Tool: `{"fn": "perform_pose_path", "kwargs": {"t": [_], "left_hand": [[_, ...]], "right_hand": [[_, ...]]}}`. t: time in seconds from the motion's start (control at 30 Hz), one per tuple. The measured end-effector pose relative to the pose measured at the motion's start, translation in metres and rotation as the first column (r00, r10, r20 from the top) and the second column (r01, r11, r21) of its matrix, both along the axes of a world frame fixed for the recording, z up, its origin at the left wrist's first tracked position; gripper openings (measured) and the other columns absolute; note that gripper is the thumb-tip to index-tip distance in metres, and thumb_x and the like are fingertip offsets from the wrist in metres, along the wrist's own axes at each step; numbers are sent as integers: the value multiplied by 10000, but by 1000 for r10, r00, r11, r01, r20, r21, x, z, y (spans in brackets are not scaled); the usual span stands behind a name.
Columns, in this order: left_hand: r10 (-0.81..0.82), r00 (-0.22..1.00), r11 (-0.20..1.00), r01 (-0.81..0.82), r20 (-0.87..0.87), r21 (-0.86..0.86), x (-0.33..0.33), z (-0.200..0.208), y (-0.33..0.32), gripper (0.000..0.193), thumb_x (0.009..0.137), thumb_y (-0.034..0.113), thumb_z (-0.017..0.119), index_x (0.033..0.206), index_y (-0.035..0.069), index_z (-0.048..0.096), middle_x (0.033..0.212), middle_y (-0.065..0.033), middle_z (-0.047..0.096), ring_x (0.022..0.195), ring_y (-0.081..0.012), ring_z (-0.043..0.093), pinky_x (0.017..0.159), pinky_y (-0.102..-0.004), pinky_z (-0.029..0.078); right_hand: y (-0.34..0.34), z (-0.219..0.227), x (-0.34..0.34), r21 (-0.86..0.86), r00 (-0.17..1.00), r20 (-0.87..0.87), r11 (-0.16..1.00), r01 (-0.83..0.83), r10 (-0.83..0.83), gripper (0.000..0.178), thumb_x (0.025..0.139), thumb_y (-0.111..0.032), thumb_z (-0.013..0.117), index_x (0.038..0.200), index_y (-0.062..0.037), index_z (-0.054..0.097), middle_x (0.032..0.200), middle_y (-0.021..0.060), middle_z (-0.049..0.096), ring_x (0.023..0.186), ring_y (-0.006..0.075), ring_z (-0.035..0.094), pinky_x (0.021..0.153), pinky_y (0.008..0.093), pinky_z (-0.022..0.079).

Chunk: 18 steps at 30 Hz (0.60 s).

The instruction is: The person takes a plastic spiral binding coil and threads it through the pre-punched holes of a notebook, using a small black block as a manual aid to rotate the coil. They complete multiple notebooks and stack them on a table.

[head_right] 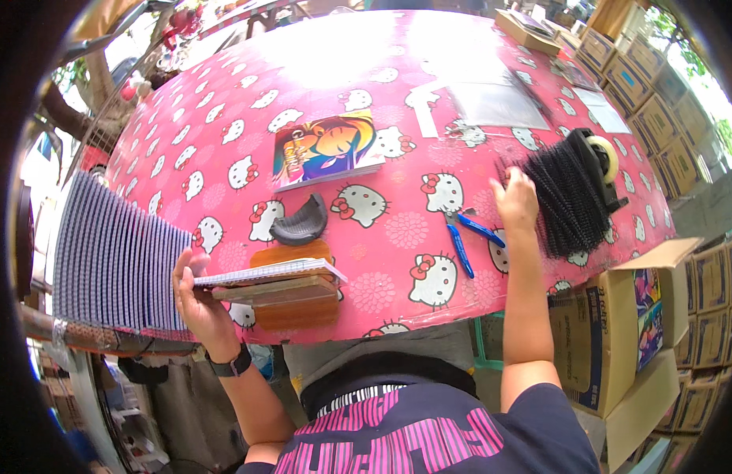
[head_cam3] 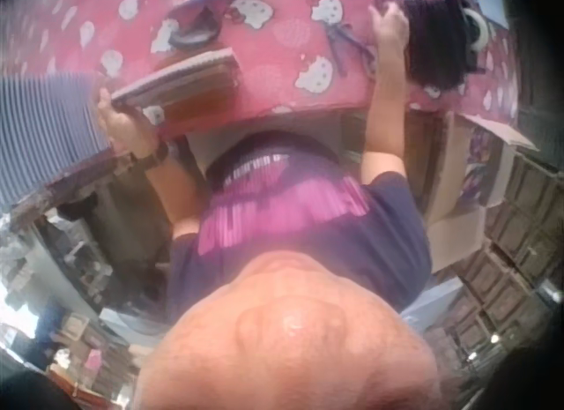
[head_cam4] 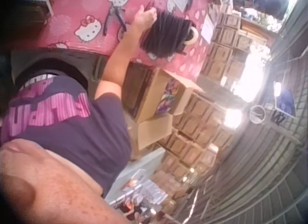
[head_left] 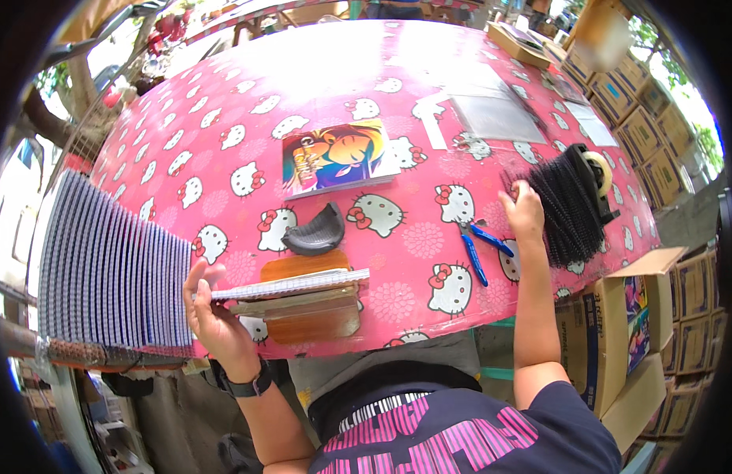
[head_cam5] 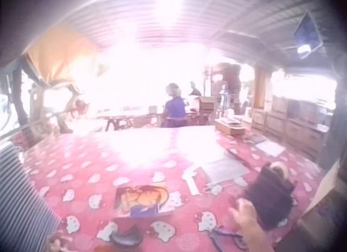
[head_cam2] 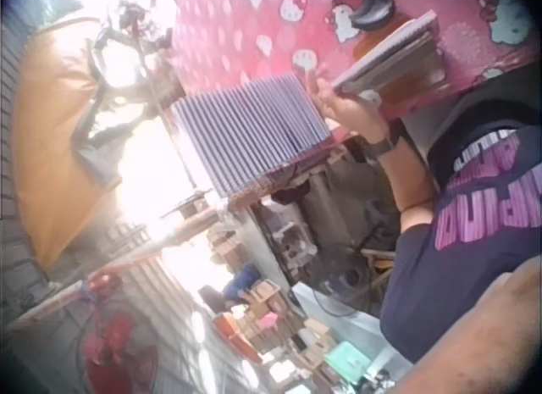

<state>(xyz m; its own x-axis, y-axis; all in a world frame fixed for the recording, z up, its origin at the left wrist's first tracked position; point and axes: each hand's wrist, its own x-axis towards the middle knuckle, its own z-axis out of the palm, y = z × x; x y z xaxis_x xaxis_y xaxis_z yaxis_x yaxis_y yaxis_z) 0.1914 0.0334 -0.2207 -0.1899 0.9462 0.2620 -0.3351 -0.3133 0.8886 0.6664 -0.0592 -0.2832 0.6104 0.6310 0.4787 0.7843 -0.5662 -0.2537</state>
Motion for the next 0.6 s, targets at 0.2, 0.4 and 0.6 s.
{"fn": "perform_pose_path", "kwargs": {"t": [0.2,0.4,0.6], "left_hand": [[586,381,800,-131,-715,586,34,32,-46,637,881,384,543,1381,27,376,1396,-133,425,1333,-282,349,1094,-568,86],[344,249,903,178,-905,392,80,31,-54,577,730,554,683,1100,121,595,948,-24,548,1022,-222,520,1035,-637,5],[509,273,828,106,-816,551,95,17,-50,344,712,445,728,852,151,618,839,0,532,934,-191,540,1017,-597,109]], "right_hand": [[-1,7,-9,226,864,-364,933,-280,348,240,915,-131,547,1143,-71,594,876,96,606,830,213,607,750,332,480],[-4,115,-155,365,231,-655,570,-736,719,290,965,-104,466,1242,-40,528,761,29,465,694,104,452,637,263,419],[-5,125,-198,391,102,-654,450,-803,750,289,896,-57,579,1184,-31,568,791,64,539,649,143,496,615,265,440]]}}
